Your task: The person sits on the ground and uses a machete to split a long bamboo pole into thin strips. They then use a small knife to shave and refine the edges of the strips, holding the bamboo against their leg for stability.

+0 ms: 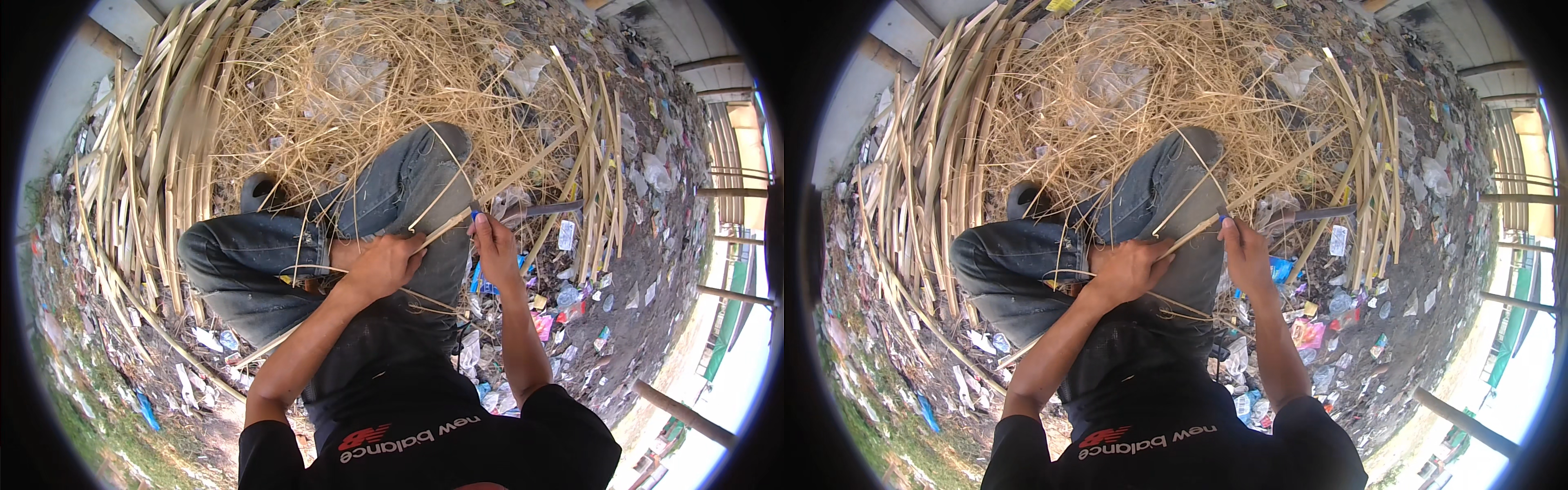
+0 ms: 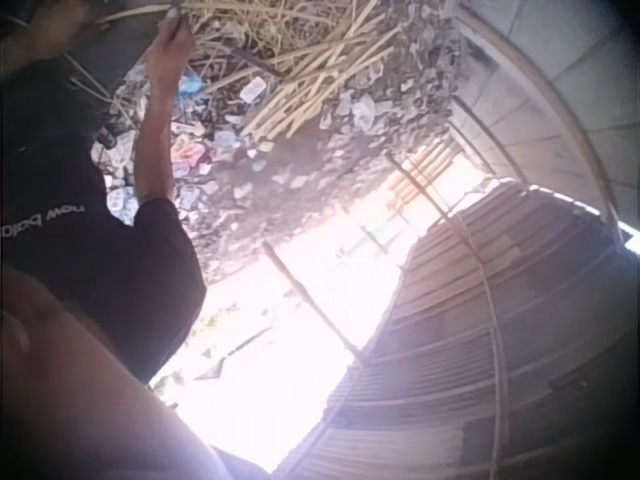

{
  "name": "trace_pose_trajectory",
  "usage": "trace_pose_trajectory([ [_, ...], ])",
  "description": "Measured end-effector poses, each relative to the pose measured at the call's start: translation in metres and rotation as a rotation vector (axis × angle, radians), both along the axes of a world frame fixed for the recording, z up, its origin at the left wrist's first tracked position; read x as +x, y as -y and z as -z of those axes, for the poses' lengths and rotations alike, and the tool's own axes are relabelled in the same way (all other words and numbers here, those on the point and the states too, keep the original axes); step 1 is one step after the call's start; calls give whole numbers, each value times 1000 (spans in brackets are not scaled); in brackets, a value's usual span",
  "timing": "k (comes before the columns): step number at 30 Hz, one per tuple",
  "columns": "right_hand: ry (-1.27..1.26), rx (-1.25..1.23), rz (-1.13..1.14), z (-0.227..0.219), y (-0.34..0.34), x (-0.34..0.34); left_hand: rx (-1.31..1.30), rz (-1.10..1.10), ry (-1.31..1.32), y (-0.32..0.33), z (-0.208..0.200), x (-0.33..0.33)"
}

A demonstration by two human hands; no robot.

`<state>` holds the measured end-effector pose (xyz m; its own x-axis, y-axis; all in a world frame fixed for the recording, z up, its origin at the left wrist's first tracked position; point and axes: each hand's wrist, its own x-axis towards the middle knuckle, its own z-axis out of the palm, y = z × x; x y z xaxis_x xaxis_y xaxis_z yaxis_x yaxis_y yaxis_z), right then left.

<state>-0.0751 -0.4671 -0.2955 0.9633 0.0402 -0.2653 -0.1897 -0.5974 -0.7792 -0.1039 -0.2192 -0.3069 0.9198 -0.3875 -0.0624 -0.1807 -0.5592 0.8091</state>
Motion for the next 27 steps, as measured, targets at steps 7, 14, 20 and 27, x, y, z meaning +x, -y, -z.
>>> trace_pose_trajectory([
  [7,-84,275,164,12,1,-12,53,1,-74,-2,-20,6],
  [14,239,-183,120,20,29,18,114,1,48,-10,-6,-2],
  [20,168,-220,150,14,16,23,133,32,-31,-15,0,-2],
  [27,287,-274,125,12,22,33,4,32,-110,-25,4,-3],
])
